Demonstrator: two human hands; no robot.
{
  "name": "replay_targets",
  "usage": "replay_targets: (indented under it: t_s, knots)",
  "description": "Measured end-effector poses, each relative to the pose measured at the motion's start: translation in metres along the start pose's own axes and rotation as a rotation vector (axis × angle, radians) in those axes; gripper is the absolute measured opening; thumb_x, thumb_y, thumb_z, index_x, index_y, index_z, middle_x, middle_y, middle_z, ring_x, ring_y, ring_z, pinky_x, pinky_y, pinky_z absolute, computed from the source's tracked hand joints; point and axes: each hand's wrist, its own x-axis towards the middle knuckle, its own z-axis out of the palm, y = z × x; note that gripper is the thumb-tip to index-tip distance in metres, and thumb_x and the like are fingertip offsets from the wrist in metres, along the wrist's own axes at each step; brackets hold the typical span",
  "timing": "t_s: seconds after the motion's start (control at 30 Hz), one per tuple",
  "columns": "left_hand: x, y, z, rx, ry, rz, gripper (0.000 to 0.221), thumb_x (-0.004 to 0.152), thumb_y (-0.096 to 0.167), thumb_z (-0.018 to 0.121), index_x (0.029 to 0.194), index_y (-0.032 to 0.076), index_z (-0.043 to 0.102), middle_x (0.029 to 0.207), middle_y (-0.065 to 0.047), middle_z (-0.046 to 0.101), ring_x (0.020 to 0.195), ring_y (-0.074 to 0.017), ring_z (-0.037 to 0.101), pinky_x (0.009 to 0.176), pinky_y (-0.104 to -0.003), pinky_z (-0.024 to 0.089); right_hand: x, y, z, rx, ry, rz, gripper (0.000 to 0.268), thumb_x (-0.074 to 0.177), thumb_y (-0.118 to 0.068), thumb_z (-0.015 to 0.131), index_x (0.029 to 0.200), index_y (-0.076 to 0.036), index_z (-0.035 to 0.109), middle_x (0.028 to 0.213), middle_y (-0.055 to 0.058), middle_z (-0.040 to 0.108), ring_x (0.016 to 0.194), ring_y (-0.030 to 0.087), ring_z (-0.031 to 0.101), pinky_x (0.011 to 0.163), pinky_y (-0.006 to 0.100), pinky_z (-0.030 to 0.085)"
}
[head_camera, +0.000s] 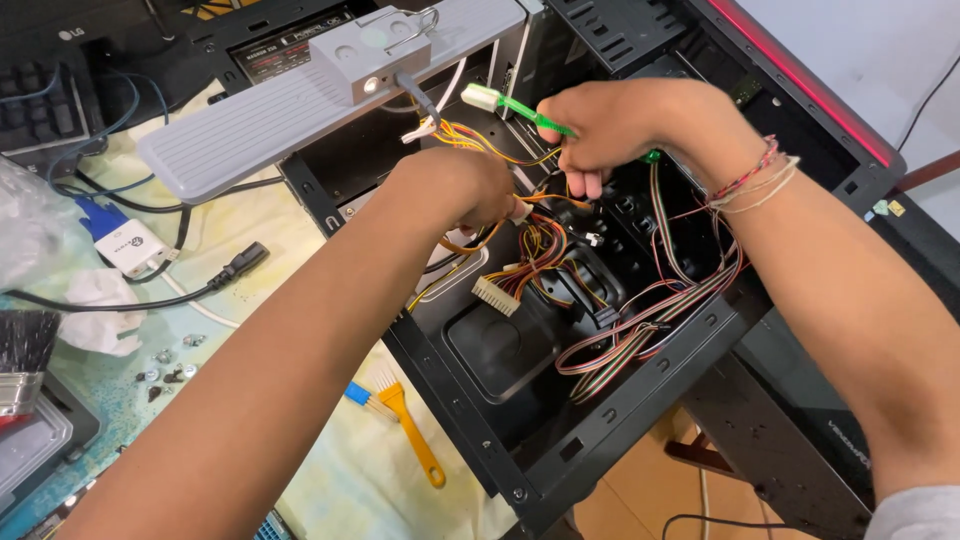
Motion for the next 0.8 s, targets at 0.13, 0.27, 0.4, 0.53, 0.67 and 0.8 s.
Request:
replay_targets:
  t_s: [0.13, 0.27, 0.4, 0.53, 0.67, 0.8]
  knots:
    - [-0.012, 0.002, 0.002, -0.263, 0.053, -0.139, 0.052, 0.105, 0.061, 0.049, 0.109, 0.015, 0.074, 0.099, 0.002, 0.079, 0.09, -0.0236, 0.069, 0.082, -0.042, 0.052, -0.014, 0.003, -0.009, 0.043, 0.079, -0.092, 0.014, 0.088, 0.001, 0.044, 0.096, -0.007, 0.037, 0.075, 0.016, 0.074, 0.06, 0.024, 0.066, 0.062, 0.035, 0.05]
    - [-0.008, 0.001, -0.001, -0.184, 0.061, -0.082, 0.047, 0.105, 0.052, 0.052, 0.098, 0.015, 0.079, 0.099, 0.0, 0.076, 0.089, -0.0263, 0.068, 0.08, -0.042, 0.052, -0.023, -0.001, -0.011, -0.005, 0.151, -0.056, 0.012, 0.092, -0.006, 0.049, 0.093, -0.008, 0.037, 0.073, 0.014, 0.067, 0.061, 0.026, 0.062, 0.063, 0.037, 0.05]
    - [-0.035, 0.002, -0.003, -0.292, 0.006, -0.078, 0.056, 0.108, 0.058, 0.046, 0.101, 0.007, 0.069, 0.087, -0.004, 0.072, 0.069, -0.0205, 0.06, 0.075, -0.038, 0.05, -0.018, 0.005, -0.013, -0.033, 0.241, -0.04, 0.011, 0.091, -0.005, 0.049, 0.092, -0.007, 0.039, 0.073, 0.017, 0.069, 0.059, 0.031, 0.066, 0.061, 0.038, 0.054]
    - [-0.014, -0.004, 0.005, -0.194, -0.081, -0.107, 0.053, 0.103, 0.054, 0.054, 0.075, 0.01, 0.063, 0.077, -0.004, 0.065, 0.065, -0.0228, 0.057, 0.068, -0.038, 0.047, -0.028, 0.004, -0.016, -0.001, 0.264, 0.029, 0.011, 0.089, 0.0, 0.046, 0.094, -0.007, 0.039, 0.069, 0.018, 0.069, 0.053, 0.03, 0.061, 0.058, 0.039, 0.053]
    - [-0.017, -0.007, 0.007, -0.163, -0.153, -0.13, 0.058, 0.105, 0.061, 0.046, 0.074, 0.014, 0.061, 0.077, 0.0, 0.062, 0.067, -0.0204, 0.053, 0.071, -0.036, 0.044, -0.029, 0.017, -0.022, 0.201, 0.144, 0.019, 0.018, 0.091, 0.005, 0.047, 0.091, -0.005, 0.032, 0.066, 0.026, 0.062, 0.05, 0.031, 0.053, 0.049, 0.045, 0.052]
    - [-0.028, -0.004, 0.004, -0.229, 0.005, -0.121, 0.056, 0.101, 0.062, 0.058, 0.089, 0.008, 0.066, 0.085, -0.004, 0.069, 0.074, -0.0232, 0.065, 0.073, -0.039, 0.05, -0.035, 0.026, -0.027, 0.197, 0.02, 0.022, 0.018, 0.087, 0.008, 0.047, 0.082, -0.002, 0.033, 0.064, 0.028, 0.064, 0.047, 0.035, 0.06, 0.051, 0.048, 0.056]
